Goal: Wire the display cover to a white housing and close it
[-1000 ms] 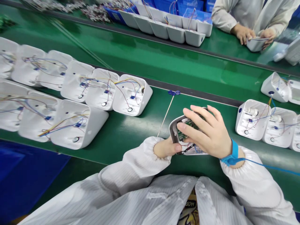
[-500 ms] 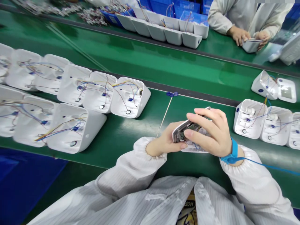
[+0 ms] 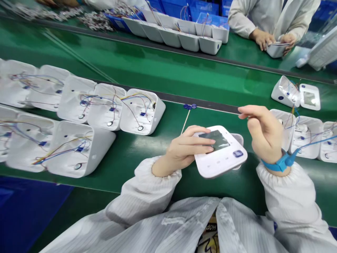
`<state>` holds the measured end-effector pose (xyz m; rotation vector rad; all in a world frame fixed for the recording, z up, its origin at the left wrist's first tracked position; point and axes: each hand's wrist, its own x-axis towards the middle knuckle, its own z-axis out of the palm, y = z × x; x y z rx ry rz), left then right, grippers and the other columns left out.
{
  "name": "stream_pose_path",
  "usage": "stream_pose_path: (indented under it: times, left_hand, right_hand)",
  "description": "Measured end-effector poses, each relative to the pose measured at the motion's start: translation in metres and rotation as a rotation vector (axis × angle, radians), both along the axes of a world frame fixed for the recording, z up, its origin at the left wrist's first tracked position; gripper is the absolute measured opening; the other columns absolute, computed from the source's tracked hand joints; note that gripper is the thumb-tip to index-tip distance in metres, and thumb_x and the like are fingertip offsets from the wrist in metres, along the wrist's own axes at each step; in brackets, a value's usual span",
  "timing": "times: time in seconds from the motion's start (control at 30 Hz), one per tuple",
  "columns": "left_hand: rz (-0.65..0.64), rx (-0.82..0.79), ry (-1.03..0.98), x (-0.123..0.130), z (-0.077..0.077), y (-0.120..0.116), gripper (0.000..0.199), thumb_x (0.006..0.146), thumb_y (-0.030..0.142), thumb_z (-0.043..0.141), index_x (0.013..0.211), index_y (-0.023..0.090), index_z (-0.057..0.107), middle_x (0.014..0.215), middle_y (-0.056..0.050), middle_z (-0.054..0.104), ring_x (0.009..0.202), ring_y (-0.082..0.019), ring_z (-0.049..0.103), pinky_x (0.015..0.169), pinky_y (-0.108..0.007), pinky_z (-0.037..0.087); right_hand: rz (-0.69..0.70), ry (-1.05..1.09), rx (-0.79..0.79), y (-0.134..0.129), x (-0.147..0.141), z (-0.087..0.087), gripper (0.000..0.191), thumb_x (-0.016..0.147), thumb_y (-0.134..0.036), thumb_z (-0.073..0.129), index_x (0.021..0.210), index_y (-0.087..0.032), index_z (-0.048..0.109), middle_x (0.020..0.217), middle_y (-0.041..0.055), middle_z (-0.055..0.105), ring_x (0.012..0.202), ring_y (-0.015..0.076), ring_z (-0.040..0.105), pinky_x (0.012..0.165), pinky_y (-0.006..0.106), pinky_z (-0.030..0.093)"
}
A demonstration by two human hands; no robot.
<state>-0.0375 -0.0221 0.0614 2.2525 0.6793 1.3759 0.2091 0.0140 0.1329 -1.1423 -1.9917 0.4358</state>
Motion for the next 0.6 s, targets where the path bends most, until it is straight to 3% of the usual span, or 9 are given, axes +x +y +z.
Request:
stream_pose_path:
  times: [0.1, 0.2, 0.27, 0.37, 0.47, 0.53, 0.6]
  left_hand:
    - [0.088, 0.097, 0.089, 0.001, -0.007, -0.002, 0.025, 0.095, 0.026, 0.052, 0.100, 0.038, 0.074, 0.104, 0.000, 0.077, 0.127, -0.025, 0.055, 0.110, -0.056, 0.039]
    - [0.165, 0.153, 0.134, 0.000, -0.014, -0.003, 0.022, 0.093, 0.028, 0.056, 0.098, 0.042, 0.072, 0.101, 0.004, 0.076, 0.127, -0.023, 0.056, 0.114, -0.057, 0.034]
    - [0.251, 0.130, 0.128, 0.000, -0.016, -0.002, 0.018, 0.091, 0.030, 0.061, 0.097, 0.042, 0.072, 0.105, 0.004, 0.075, 0.126, -0.024, 0.056, 0.115, -0.057, 0.033]
    - [0.411, -0.036, -0.009, 0.000, -0.014, 0.001, 0.019, 0.091, 0.035, 0.061, 0.107, 0.035, 0.071, 0.127, -0.003, 0.066, 0.131, -0.027, 0.051, 0.114, -0.055, 0.033]
    - [0.410, -0.328, -0.318, 0.003, -0.013, 0.003, 0.036, 0.095, 0.038, 0.053, 0.129, 0.029, 0.057, 0.137, -0.009, 0.058, 0.126, -0.027, 0.055, 0.108, -0.049, 0.043]
    - [0.354, -0.495, -0.445, 0.004, -0.014, 0.002, 0.038, 0.099, 0.040, 0.044, 0.132, 0.026, 0.054, 0.133, -0.011, 0.060, 0.120, -0.025, 0.060, 0.104, -0.046, 0.048]
    - [0.326, -0.525, -0.387, 0.005, -0.016, 0.001, 0.044, 0.099, 0.047, 0.039, 0.132, 0.023, 0.055, 0.132, -0.013, 0.060, 0.122, -0.027, 0.059, 0.106, -0.048, 0.045]
  right_hand:
    - [0.033, 0.041, -0.172, 0.006, -0.011, -0.014, 0.035, 0.097, -0.046, 0.050, 0.116, -0.022, 0.067, 0.105, 0.0080, 0.073, 0.092, 0.0239, 0.070, 0.080, 0.040, 0.057]
    - [0.105, -0.013, -0.400, 0.011, -0.020, -0.027, 0.048, 0.088, -0.046, 0.064, 0.128, -0.021, 0.061, 0.105, 0.0082, 0.075, 0.086, 0.0236, 0.071, 0.072, 0.038, 0.059]
    - [0.129, 0.076, -0.522, 0.012, -0.022, -0.030, 0.051, 0.085, -0.046, 0.068, 0.129, -0.021, 0.061, 0.098, 0.0068, 0.076, 0.082, 0.0234, 0.071, 0.067, 0.036, 0.059]
    - [0.093, 0.315, -0.614, 0.011, -0.023, -0.030, 0.034, 0.086, -0.045, 0.066, 0.108, -0.019, 0.070, 0.083, 0.0042, 0.074, 0.073, 0.0212, 0.070, 0.059, 0.032, 0.057]
    - [-0.005, 0.467, -0.594, 0.010, -0.025, -0.031, 0.025, 0.086, -0.042, 0.064, 0.080, -0.019, 0.067, 0.066, 0.0003, 0.067, 0.058, 0.0158, 0.063, 0.049, 0.027, 0.050]
    - [-0.057, 0.523, -0.555, 0.007, -0.028, -0.032, 0.020, 0.087, -0.039, 0.062, 0.080, -0.020, 0.065, 0.066, -0.0009, 0.065, 0.056, 0.0142, 0.060, 0.048, 0.026, 0.048]
    - [-0.095, 0.555, -0.517, 0.002, -0.033, -0.034, 0.015, 0.087, -0.036, 0.062, 0.089, -0.022, 0.064, 0.072, -0.0011, 0.067, 0.059, 0.0144, 0.062, 0.050, 0.026, 0.049]
